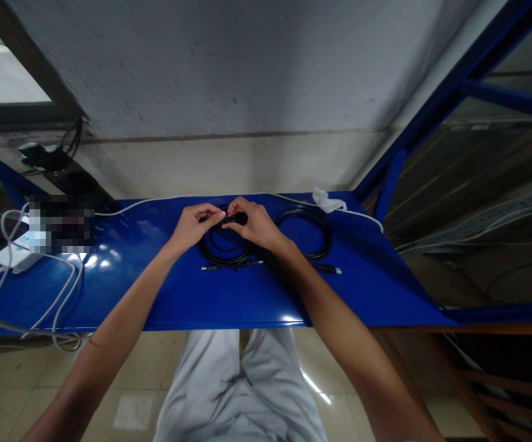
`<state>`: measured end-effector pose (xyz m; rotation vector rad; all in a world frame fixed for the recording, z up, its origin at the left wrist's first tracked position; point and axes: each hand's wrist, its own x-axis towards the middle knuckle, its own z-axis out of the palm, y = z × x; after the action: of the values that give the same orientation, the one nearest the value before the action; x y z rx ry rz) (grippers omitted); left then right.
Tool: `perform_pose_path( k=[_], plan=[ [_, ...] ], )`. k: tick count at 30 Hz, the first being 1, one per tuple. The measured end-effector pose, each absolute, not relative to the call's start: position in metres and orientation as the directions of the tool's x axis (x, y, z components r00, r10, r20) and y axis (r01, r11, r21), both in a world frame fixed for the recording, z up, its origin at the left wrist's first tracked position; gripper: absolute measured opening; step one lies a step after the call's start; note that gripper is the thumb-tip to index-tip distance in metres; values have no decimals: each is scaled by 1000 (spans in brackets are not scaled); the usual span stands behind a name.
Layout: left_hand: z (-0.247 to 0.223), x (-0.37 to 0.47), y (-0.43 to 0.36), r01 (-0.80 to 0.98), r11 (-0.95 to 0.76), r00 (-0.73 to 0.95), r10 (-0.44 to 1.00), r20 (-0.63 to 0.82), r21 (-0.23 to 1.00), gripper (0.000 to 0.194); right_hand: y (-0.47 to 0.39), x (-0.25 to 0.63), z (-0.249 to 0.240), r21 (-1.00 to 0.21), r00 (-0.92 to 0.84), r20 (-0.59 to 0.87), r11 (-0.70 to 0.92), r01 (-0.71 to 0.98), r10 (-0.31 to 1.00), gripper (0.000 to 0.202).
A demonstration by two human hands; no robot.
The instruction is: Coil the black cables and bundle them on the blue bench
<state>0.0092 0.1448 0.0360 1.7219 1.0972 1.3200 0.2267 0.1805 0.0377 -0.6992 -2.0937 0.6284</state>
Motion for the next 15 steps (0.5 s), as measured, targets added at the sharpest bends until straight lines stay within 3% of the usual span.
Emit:
perform_pose_path(
  k=[7,15],
  plan=[
    [38,5,144,281,-436,162,900,405,855,32,184,226,31,-583,-531,554,754,302,641,30],
    [38,7,145,232,-428,108,904,414,874,25,185,227,29,-536,-573,563,791,294,595,31]
  ],
)
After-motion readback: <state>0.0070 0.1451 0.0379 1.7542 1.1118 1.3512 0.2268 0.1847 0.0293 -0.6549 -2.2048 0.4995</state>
